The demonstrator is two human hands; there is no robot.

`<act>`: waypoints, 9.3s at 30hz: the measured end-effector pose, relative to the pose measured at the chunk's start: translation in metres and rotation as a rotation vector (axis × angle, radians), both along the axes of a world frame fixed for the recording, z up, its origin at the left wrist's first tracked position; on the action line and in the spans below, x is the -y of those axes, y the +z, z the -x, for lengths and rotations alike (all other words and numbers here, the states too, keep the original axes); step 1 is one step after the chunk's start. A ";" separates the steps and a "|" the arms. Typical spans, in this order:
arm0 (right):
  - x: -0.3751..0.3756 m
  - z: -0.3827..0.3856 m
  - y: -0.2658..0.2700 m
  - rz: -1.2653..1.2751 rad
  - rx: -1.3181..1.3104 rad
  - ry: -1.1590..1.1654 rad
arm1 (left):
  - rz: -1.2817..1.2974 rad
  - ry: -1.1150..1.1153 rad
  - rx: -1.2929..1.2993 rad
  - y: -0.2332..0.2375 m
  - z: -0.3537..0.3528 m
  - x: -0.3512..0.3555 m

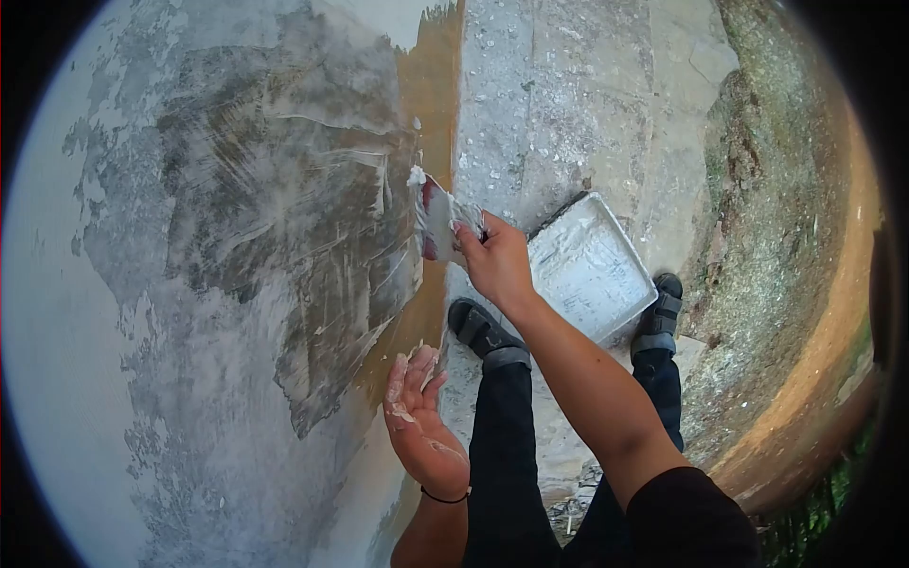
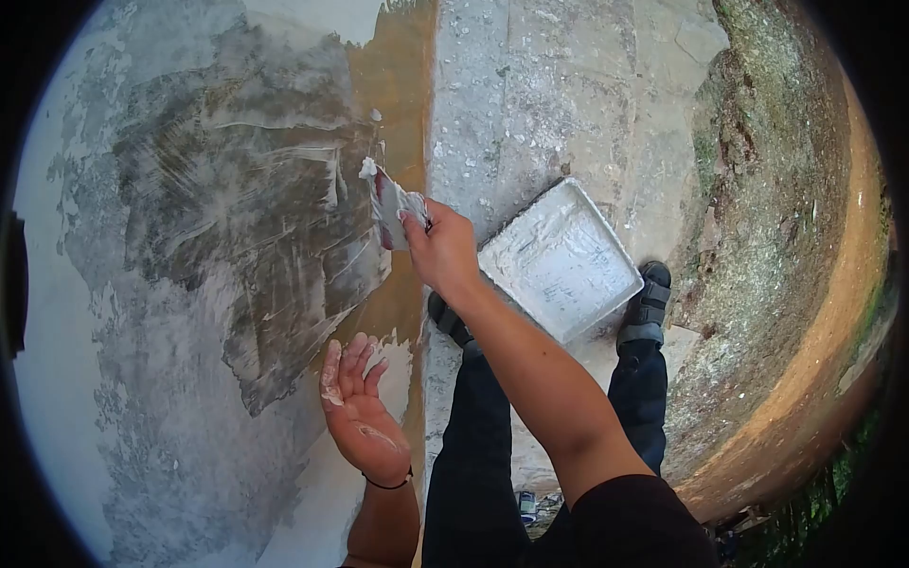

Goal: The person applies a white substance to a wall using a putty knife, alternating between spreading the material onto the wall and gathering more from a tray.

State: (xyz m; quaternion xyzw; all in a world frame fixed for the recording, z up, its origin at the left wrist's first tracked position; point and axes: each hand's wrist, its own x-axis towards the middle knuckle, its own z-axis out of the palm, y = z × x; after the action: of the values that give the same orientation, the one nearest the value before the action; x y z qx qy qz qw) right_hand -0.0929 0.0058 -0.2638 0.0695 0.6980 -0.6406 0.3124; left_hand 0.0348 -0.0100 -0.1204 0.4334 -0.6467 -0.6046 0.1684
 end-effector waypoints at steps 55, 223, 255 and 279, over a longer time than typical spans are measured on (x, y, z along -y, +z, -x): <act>0.043 -0.006 -0.052 -0.020 -0.278 0.106 | 0.247 -0.101 -0.139 0.030 0.069 0.051; -0.051 -0.060 -0.058 0.042 0.175 0.063 | 1.447 -1.415 1.059 0.137 0.066 0.025; -0.014 -0.041 -0.130 0.387 0.323 -0.072 | 1.387 -1.417 1.152 0.057 0.047 0.030; 0.037 -0.037 -0.091 0.765 0.345 -0.072 | 1.404 -1.387 1.107 0.067 0.080 0.010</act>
State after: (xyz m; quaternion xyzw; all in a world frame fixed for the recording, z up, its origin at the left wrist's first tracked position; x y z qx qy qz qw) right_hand -0.0561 -0.0314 -0.3549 0.0788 0.3446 -0.8430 0.4054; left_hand -0.0450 -0.0204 -0.0538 -0.0012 -0.9295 0.2047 -0.3067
